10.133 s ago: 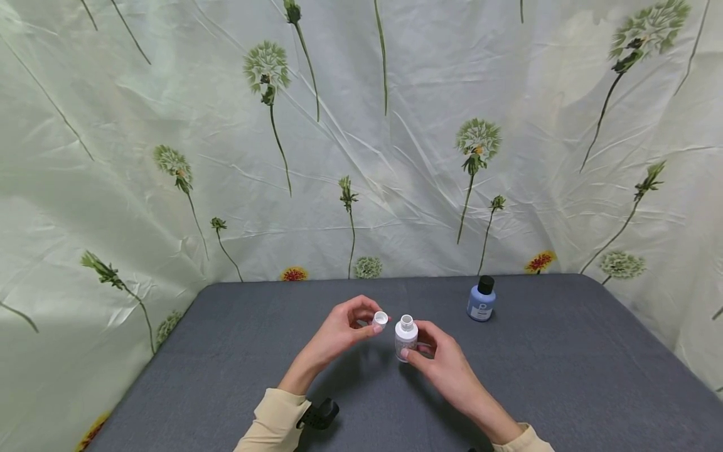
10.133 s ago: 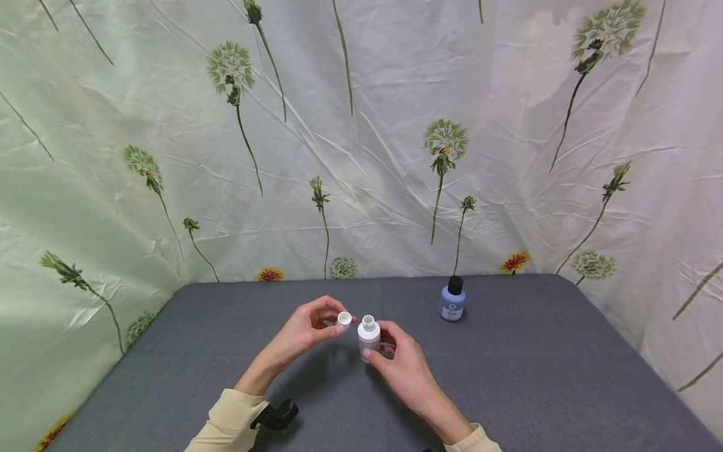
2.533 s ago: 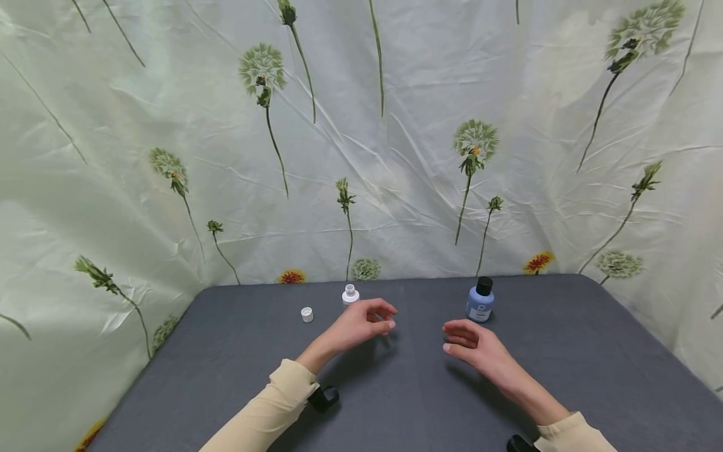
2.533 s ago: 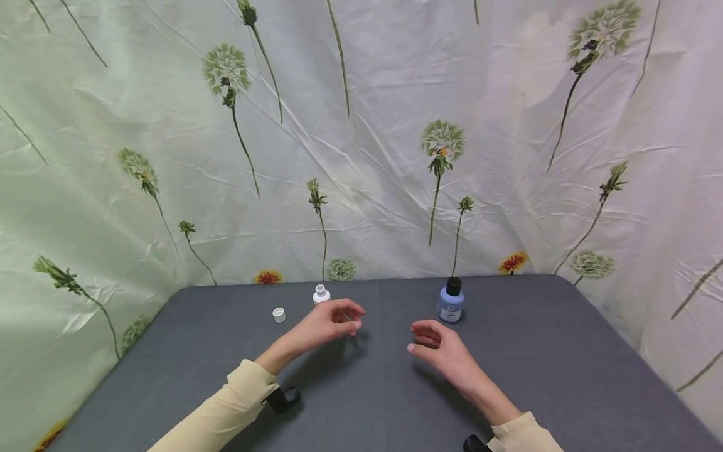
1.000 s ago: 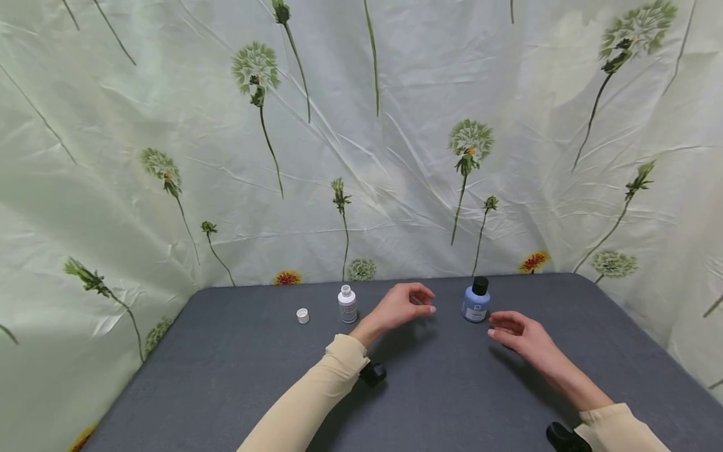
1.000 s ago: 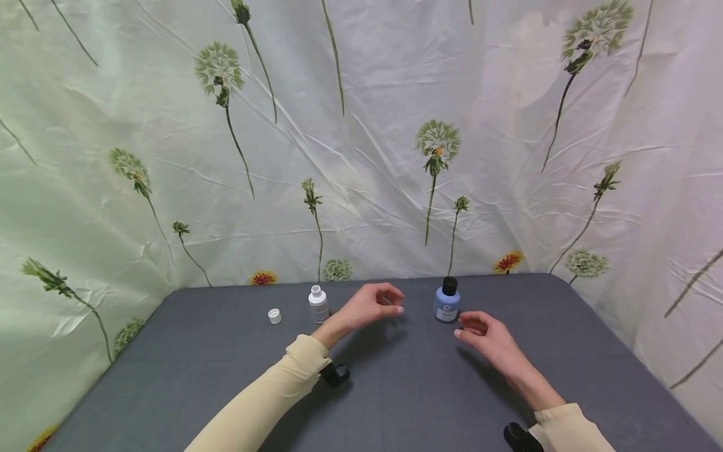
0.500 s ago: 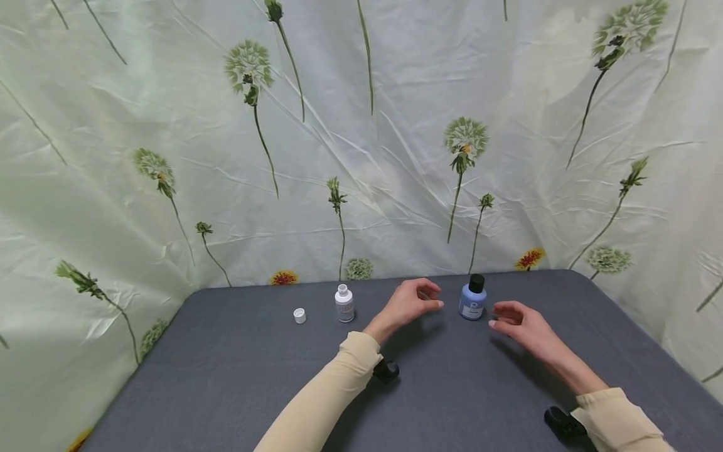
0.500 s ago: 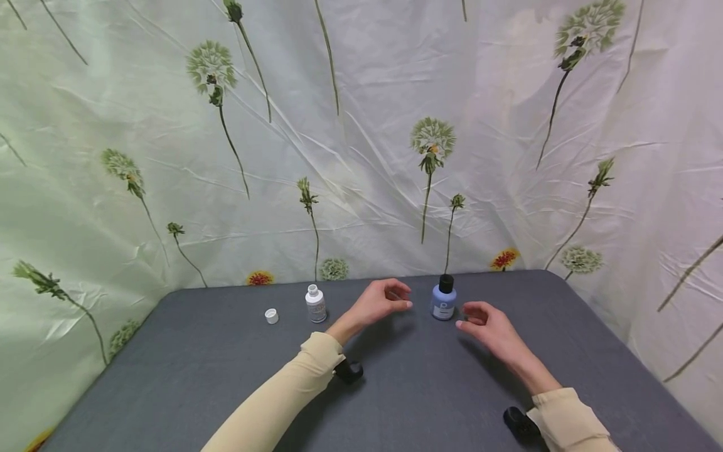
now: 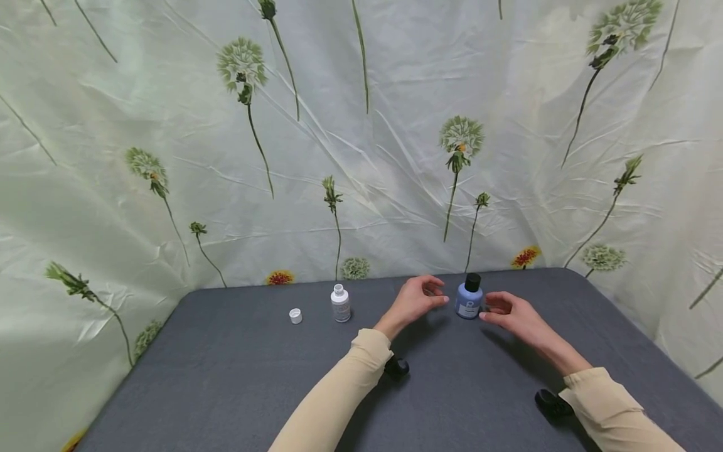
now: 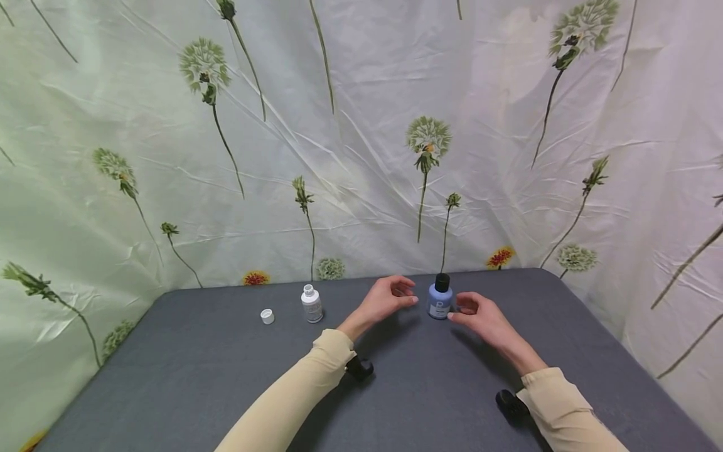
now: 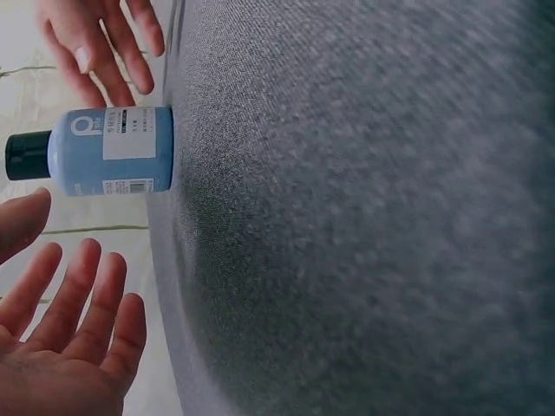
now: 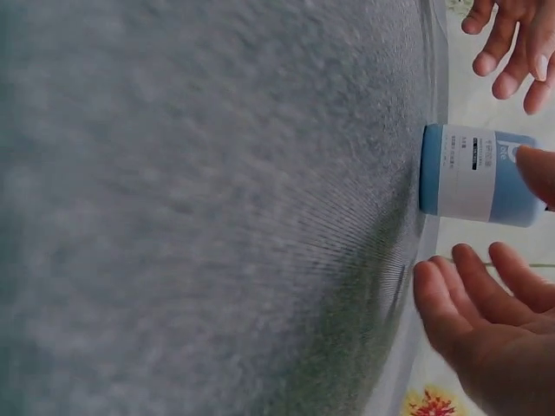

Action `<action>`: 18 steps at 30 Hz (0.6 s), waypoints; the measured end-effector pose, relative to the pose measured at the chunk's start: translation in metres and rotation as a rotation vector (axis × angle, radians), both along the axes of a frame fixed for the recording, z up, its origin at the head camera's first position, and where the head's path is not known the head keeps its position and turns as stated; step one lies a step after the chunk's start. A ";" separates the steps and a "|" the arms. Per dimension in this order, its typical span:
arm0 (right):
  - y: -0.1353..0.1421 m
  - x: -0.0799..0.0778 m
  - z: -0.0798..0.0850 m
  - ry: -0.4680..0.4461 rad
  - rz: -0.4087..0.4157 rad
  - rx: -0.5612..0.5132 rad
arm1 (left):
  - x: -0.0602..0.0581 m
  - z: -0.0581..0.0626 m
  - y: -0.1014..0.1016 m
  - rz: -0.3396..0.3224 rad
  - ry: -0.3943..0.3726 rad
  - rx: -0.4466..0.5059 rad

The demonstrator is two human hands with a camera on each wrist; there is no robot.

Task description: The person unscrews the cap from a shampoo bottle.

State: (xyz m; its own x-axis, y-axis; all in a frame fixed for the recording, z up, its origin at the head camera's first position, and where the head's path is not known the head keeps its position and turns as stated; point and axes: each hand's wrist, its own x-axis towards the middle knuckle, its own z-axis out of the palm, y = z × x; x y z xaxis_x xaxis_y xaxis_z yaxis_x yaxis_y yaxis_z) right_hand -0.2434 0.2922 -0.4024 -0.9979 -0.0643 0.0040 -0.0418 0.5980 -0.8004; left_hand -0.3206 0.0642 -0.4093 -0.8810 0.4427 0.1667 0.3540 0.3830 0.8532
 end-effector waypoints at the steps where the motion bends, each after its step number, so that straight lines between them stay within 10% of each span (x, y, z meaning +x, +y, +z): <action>1: 0.001 -0.002 0.000 0.006 0.008 -0.006 | -0.001 0.000 0.002 0.004 0.001 0.003; 18: 0.003 -0.023 -0.007 -0.022 0.096 -0.103 | -0.004 0.009 0.028 0.034 0.002 0.135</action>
State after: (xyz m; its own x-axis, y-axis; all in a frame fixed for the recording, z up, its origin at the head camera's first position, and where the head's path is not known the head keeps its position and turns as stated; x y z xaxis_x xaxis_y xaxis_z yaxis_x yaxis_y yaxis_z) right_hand -0.2666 0.2950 -0.4094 -0.9871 -0.1597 -0.0062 -0.0766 0.5066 -0.8587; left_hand -0.3245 0.0921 -0.4001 -0.8946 0.3861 0.2248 0.3447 0.2764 0.8971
